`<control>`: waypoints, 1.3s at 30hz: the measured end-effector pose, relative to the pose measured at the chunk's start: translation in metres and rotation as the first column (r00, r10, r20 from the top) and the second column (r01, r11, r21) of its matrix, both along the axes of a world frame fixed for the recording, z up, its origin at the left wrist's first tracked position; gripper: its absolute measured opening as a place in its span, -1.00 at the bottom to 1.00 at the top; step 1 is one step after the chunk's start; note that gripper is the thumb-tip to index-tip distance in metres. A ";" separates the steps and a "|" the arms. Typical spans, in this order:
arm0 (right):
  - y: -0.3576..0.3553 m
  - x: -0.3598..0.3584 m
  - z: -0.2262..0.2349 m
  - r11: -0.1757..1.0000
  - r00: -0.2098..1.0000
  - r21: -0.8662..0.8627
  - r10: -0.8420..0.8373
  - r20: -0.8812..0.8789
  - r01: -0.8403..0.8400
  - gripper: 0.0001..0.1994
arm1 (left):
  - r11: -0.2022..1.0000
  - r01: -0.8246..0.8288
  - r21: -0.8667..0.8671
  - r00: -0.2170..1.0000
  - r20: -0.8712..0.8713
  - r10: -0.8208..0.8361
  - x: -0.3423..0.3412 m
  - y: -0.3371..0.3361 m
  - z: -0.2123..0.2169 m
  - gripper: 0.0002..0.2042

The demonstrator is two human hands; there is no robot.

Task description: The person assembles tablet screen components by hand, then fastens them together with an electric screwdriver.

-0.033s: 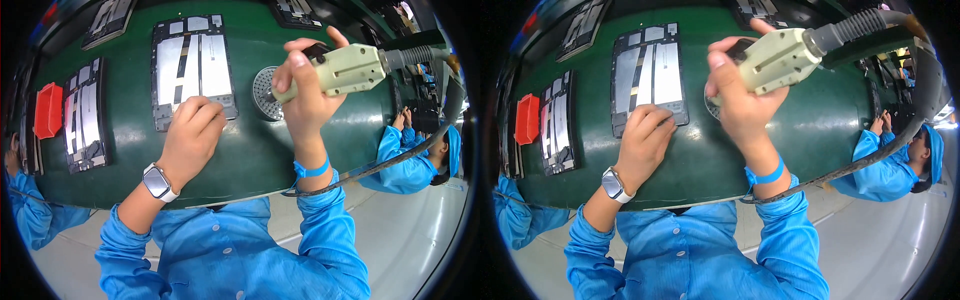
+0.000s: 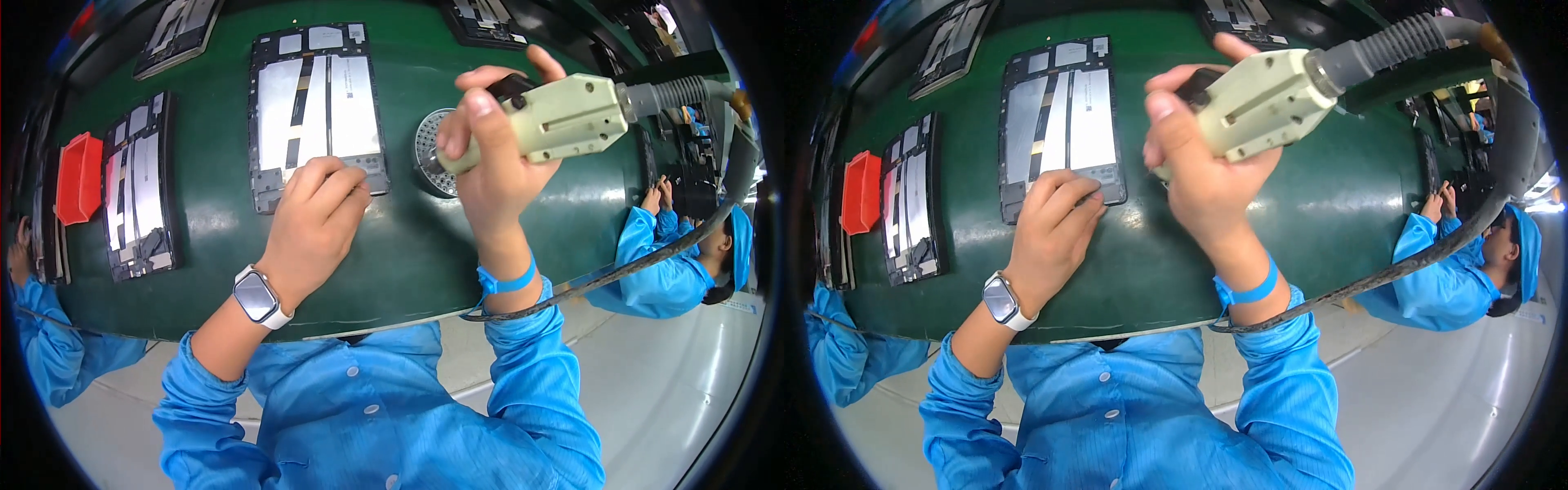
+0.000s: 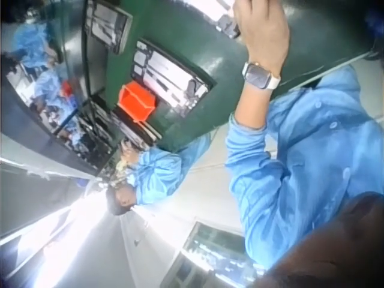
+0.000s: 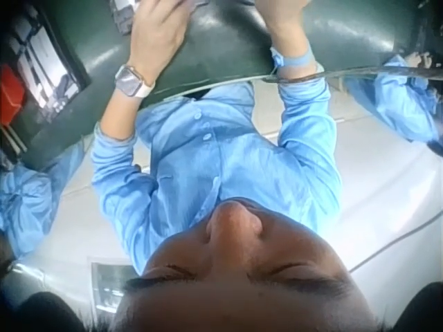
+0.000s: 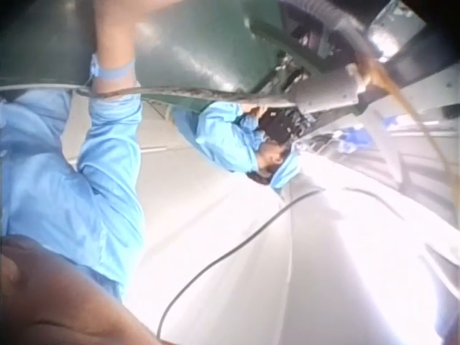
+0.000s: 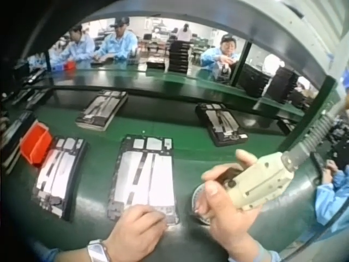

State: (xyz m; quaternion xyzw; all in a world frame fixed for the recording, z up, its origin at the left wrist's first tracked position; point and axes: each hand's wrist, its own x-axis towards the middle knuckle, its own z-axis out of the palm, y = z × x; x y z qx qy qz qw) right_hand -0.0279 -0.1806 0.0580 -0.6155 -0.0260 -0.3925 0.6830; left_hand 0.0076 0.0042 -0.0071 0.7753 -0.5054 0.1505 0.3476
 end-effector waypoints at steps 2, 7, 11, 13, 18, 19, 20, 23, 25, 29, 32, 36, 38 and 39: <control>0.011 -0.001 -0.005 0.989 0.995 0.117 0.089 0.049 -0.094 -0.41 | 1.000 0.003 -0.013 1.000 0.001 -0.003 0.000 -0.001 -0.002 -0.84; 0.020 0.001 -0.017 0.986 0.989 0.071 0.147 0.030 -0.148 -0.45 | 1.000 -0.001 -0.027 1.000 -0.002 0.001 -0.002 -0.001 -0.003 -0.82; 0.022 0.003 -0.020 0.986 0.989 0.075 0.148 0.022 -0.149 -0.44 | 0.999 0.008 -0.053 1.000 -0.018 -0.009 -0.001 0.000 -0.002 -0.77; 0.018 0.002 -0.022 0.984 0.989 -0.097 0.146 -0.031 -0.149 -0.43 | 0.999 0.008 -0.053 1.000 -0.016 -0.009 -0.001 0.000 -0.002 -0.77; 0.022 0.002 -0.027 0.978 0.996 -0.190 0.081 -0.022 -0.084 -0.45 | 1.000 -0.016 -0.009 0.999 0.039 0.016 -0.003 0.002 -0.006 -0.77; 0.023 0.001 -0.027 0.989 0.998 -0.128 0.068 0.001 -0.067 -0.47 | 1.000 -0.013 -0.011 0.999 0.040 0.014 -0.004 0.003 -0.005 -0.77; 0.023 0.001 -0.027 0.989 0.998 -0.131 0.065 0.002 -0.064 -0.47 | 0.999 -0.025 0.036 0.996 0.081 0.022 -0.007 0.004 -0.004 -0.75; 0.021 0.001 -0.024 0.980 0.992 -0.156 0.128 0.012 -0.124 -0.45 | 0.995 -0.035 0.095 0.993 0.117 0.024 -0.010 0.008 -0.002 -0.73; 0.020 0.004 -0.014 0.986 0.990 0.085 0.143 -0.004 -0.142 -0.43 | 0.994 -0.035 0.103 0.993 0.115 0.023 -0.010 0.011 -0.001 -0.73; -0.021 0.022 0.000 0.997 0.989 0.023 -0.072 0.129 0.070 -0.47 | 0.994 -0.009 0.109 0.996 0.087 -0.001 -0.010 0.012 0.000 -0.69; -0.041 0.034 -0.012 0.987 0.986 -0.048 -0.147 0.081 0.151 -0.50 | 0.995 0.004 0.097 0.997 0.079 -0.011 -0.010 0.012 -0.001 -0.68; -0.048 0.042 -0.025 0.984 0.983 -0.058 -0.164 0.082 0.169 -0.52 | 0.995 0.005 0.099 0.998 0.063 -0.011 -0.010 0.013 0.000 -0.68; -0.047 0.045 -0.027 0.984 0.983 -0.054 -0.168 0.076 0.172 -0.52 | 0.995 -0.001 0.100 0.998 0.063 -0.005 -0.010 0.012 0.000 -0.70; -0.048 0.046 -0.029 0.985 0.984 -0.050 -0.163 0.078 0.167 -0.52 | 0.995 -0.006 0.102 0.998 0.066 0.000 -0.010 0.012 0.000 -0.72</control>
